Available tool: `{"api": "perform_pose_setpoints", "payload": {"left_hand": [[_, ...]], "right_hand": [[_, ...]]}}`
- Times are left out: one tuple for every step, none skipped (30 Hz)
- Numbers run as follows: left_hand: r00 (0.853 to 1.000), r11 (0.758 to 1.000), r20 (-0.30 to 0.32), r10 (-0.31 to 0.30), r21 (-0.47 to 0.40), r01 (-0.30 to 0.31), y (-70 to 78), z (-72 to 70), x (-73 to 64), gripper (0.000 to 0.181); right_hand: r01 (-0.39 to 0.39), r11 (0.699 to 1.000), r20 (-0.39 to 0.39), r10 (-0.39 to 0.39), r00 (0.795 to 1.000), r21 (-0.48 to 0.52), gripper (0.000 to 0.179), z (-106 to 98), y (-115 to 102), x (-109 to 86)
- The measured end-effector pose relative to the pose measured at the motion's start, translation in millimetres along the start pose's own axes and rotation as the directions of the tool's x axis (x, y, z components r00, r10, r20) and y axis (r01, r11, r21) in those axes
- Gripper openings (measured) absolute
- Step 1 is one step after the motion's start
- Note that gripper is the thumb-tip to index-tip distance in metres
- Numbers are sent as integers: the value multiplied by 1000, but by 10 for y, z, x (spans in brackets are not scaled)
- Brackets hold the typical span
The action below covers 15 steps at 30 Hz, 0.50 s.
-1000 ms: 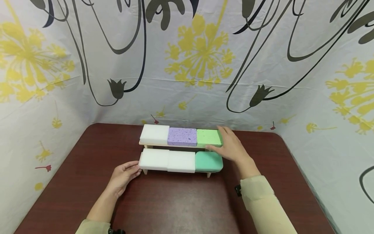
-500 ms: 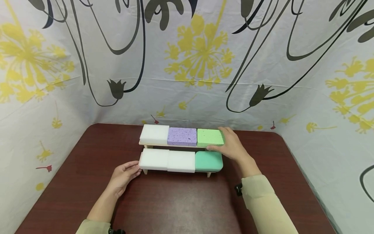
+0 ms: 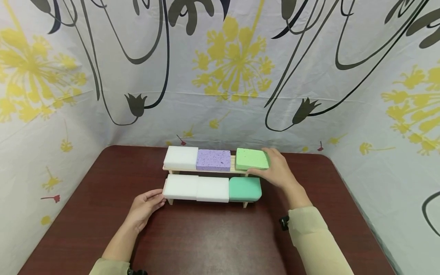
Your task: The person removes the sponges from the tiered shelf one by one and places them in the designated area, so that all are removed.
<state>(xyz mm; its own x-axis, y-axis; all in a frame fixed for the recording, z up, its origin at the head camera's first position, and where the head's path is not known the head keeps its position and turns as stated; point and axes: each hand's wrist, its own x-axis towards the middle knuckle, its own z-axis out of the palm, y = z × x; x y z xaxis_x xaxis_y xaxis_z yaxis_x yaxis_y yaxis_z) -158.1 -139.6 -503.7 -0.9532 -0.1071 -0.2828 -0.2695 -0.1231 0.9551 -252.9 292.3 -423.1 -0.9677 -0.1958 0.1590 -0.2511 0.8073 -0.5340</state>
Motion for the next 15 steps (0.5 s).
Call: {"api": "perform_pose_setpoints", "payload": {"left_hand": [[1000, 1000, 0, 3, 0, -3, 0, 3, 4, 34], [1000, 1000, 1, 6, 1, -6, -1, 4, 8, 34], [1000, 1000, 1, 9, 1, -9, -2, 6, 12, 34], [1000, 1000, 1, 10, 1, -10, -3, 7, 16, 33], [1000, 1000, 0, 9, 1, -9, -4, 8, 19, 33], [1000, 1000, -1, 8, 1, -8, -6, 8, 21, 33], [1000, 1000, -1, 7, 1, -7, -8, 7, 22, 33], [1000, 1000, -2, 6, 1, -6, -10, 6, 23, 33], [1000, 1000, -2, 6, 2, -6, -13, 5, 26, 34], [1000, 1000, -3, 5, 3, -5, -15, 5, 28, 34], [1000, 1000, -3, 6, 3, -6, -17, 4, 29, 34], [1000, 1000, -3, 6, 4, -6, -18, 4, 30, 34], [1000, 1000, -3, 7, 4, -7, -19, 3, 31, 34], [1000, 1000, -3, 7, 4, -7, -20, 2, 32, 34], [1000, 1000, -2, 8, 4, -8, -19, 2, 32, 34]], "right_hand": [[0, 1000, -7, 0, 1000, 1, 101, -11, 4, -7], [0, 1000, -15, 0, 1000, 1, 101, -20, 12, -14], [2, 1000, -21, -2, 1000, 1, 100, -31, 18, -21], [3, 1000, -26, -3, 1000, 1, 100, -40, 27, -27], [2, 1000, -31, -2, 1000, -1, 100, -47, 40, -35], [1, 1000, -33, -1, 999, 0, 100, -55, 51, -42], [0, 1000, -33, 0, 999, -1, 100, -63, 60, -50], [-3, 1000, -32, 3, 999, 0, 100, -71, 68, -57], [-6, 1000, -31, 6, 1000, 2, 100, -79, 77, -64], [-12, 1000, -31, 12, 999, 4, 100, -84, 88, -69], [-17, 1000, -30, 17, 999, 5, 100, -93, 94, -76], [-22, 1000, -29, 22, 999, 8, 99, -101, 101, -84], [-24, 1000, -29, 24, 999, 9, 99, -110, 104, -90], [-27, 1000, -31, 27, 999, 9, 99, -117, 111, -97], [-26, 1000, -33, 26, 999, 8, 98, -124, 119, -104]]}}
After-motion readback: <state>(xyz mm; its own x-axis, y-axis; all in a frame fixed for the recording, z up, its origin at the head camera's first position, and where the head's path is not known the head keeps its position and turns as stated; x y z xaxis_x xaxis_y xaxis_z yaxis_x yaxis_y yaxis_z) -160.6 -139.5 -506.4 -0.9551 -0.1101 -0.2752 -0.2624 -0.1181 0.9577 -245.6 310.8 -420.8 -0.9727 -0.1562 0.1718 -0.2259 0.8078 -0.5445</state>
